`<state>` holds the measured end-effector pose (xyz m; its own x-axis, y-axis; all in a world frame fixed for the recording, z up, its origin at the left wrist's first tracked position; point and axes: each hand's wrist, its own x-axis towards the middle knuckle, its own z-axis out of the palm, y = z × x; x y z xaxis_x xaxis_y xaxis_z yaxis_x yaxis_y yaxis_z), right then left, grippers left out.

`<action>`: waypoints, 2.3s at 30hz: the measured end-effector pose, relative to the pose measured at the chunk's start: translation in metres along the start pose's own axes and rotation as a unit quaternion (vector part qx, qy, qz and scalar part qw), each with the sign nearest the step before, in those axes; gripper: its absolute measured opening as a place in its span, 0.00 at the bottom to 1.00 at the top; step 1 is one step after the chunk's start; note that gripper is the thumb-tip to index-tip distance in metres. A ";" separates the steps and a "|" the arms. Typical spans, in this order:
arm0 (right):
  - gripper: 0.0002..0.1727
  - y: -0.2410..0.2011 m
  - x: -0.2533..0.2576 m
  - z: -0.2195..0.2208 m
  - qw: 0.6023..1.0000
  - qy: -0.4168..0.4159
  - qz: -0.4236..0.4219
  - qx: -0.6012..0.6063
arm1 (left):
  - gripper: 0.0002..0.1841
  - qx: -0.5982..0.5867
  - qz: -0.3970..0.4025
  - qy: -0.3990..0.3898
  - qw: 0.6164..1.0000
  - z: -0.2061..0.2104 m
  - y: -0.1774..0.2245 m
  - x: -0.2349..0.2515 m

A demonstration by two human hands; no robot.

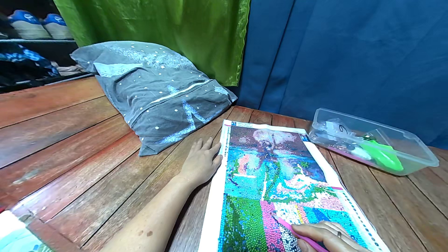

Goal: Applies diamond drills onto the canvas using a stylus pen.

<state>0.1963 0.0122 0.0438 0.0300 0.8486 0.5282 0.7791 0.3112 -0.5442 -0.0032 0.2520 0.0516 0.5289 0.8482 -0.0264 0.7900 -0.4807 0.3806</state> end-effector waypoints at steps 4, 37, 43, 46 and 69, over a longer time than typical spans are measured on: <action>0.11 0.000 0.001 0.000 1.000 0.001 -0.002 0.002 | 0.27 -0.001 0.001 0.002 1.000 0.000 0.000 0.000; 0.11 -0.001 0.001 0.001 1.000 -0.020 0.003 0.017 | 0.27 0.006 -0.003 -0.003 1.000 -0.001 0.002 -0.001; 0.11 -0.001 0.002 0.001 1.000 -0.022 0.006 0.016 | 0.27 0.000 0.002 0.004 1.000 0.000 0.000 0.000; 0.11 -0.001 0.002 0.001 1.000 -0.024 0.008 0.014 | 0.27 -0.001 -0.002 0.002 1.000 0.000 0.001 0.000; 0.11 -0.001 0.002 0.004 1.000 -0.016 -0.011 -0.004 | 0.27 0.010 -0.007 -0.007 1.000 -0.001 0.004 0.000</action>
<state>0.1933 0.0150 0.0431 -0.0081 0.8548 0.5190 0.7840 0.3275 -0.5272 -0.0004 0.2502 0.0540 0.5220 0.8518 -0.0444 0.8032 -0.4734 0.3617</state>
